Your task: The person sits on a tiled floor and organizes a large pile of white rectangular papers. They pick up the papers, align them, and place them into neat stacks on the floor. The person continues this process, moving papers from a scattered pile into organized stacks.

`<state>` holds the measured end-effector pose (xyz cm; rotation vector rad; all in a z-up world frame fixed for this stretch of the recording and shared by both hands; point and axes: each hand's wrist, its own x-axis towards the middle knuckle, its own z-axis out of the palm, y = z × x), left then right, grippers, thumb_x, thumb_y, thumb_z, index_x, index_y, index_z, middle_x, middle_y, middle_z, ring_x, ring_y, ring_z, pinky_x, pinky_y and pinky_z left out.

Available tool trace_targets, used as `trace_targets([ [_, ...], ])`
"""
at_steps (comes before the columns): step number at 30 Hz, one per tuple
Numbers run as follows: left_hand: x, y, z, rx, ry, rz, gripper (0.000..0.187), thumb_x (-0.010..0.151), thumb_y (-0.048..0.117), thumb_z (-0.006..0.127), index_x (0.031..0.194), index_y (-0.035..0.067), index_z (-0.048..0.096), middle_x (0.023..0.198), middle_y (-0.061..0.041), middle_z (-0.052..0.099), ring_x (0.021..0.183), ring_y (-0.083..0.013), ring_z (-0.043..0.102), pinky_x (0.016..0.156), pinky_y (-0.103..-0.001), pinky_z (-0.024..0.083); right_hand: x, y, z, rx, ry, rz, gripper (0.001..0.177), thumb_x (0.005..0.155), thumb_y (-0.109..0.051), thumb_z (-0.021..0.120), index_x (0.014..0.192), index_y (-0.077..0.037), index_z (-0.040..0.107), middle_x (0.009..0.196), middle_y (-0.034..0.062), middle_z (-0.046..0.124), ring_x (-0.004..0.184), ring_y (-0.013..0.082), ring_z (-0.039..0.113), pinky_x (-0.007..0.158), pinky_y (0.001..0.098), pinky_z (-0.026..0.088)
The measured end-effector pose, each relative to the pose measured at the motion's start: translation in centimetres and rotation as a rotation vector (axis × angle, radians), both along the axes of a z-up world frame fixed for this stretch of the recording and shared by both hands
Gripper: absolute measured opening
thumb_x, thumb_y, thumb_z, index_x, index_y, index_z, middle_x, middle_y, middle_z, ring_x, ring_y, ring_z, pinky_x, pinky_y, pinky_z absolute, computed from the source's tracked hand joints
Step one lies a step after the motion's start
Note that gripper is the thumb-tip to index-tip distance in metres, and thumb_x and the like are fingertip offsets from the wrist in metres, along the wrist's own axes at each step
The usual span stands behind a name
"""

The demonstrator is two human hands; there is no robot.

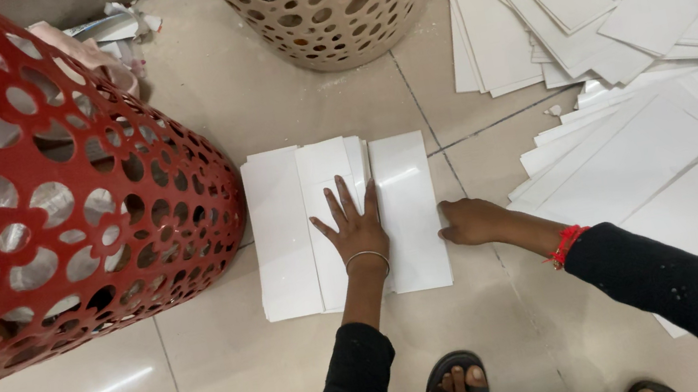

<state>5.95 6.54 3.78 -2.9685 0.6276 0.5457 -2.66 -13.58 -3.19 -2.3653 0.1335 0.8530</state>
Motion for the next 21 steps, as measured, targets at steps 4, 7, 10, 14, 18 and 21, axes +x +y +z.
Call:
trace_targets([
  [4, 0.0, 0.0, -0.2, 0.025, -0.014, -0.020, 0.086, 0.090, -0.006, 0.049, 0.160, 0.037, 0.024, 0.170, -0.016, -0.009, 0.155, -0.0383, -0.008, 0.116, -0.074, 0.002, -3.6, -1.6, 1.6, 0.178, -0.037, -0.086, 0.049, 0.092, -0.034, 0.064, 0.133, -0.008, 0.056, 0.103, 0.0133, 0.075, 0.097, 0.0305, 0.071, 0.086, 0.0428, 0.055],
  [7, -0.6, 0.3, -0.2, -0.055, -0.068, -0.033, 0.075, 0.094, 0.012, 0.056, 0.159, 0.032, 0.025, 0.168, -0.021, -0.004, 0.155, -0.0404, -0.003, 0.116, -0.075, 0.004, -7.4, -3.6, 1.9, 0.199, -0.096, -0.126, 0.044, 0.092, -0.035, 0.065, 0.128, -0.010, 0.062, 0.103, 0.0114, 0.076, 0.098, 0.0281, 0.071, 0.086, 0.0411, 0.055],
  [10, -3.2, -0.3, -0.2, -0.203, -0.147, -0.092, 0.076, 0.092, 0.026, 0.066, 0.158, 0.021, 0.029, 0.166, -0.024, 0.004, 0.155, -0.0429, 0.001, 0.119, -0.071, 0.008, -12.2, -5.6, 2.9, 0.166, -0.092, -0.202, 0.043, 0.091, -0.036, 0.066, 0.126, -0.011, 0.064, 0.102, 0.0101, 0.077, 0.097, 0.0265, 0.071, 0.087, 0.0401, 0.054],
  [14, -8.8, -4.6, -1.1, -0.576, -0.137, -0.223, 0.076, 0.090, 0.028, 0.071, 0.154, 0.008, 0.036, 0.165, -0.026, 0.019, 0.154, -0.0462, 0.011, 0.123, -0.057, 0.019, -19.1, -8.0, 5.1, 0.127, -0.033, -0.378, 0.041, 0.092, -0.036, 0.062, 0.127, -0.014, 0.065, 0.104, 0.0088, 0.076, 0.095, 0.0272, 0.071, 0.086, 0.0401, 0.055],
  [18, -14.9, -10.9, -2.5, -0.655, 0.160, -0.312, 0.075, 0.092, 0.035, 0.069, 0.153, 0.004, 0.038, 0.161, -0.022, 0.033, 0.152, -0.0427, 0.023, 0.124, -0.047, 0.025, -26.6, -10.3, 3.9, 0.093, -0.065, -0.446, 0.043, 0.092, -0.038, 0.063, 0.128, -0.014, 0.065, 0.106, 0.0097, 0.075, 0.099, 0.0252, 0.070, 0.088, 0.0389, 0.055],
  [21, -17.3, -14.9, -4.0, -0.606, 0.227, -0.409, 0.077, 0.093, 0.038, 0.068, 0.153, 0.003, 0.036, 0.161, -0.021, 0.033, 0.152, -0.0405, 0.023, 0.123, -0.047, 0.024, -31.3, -12.6, 1.8, 0.101, -0.052, -0.516, 0.044, 0.093, -0.039, 0.064, 0.129, -0.013, 0.065, 0.108, 0.0107, 0.075, 0.101, 0.0251, 0.070, 0.089, 0.0384, 0.054],
])
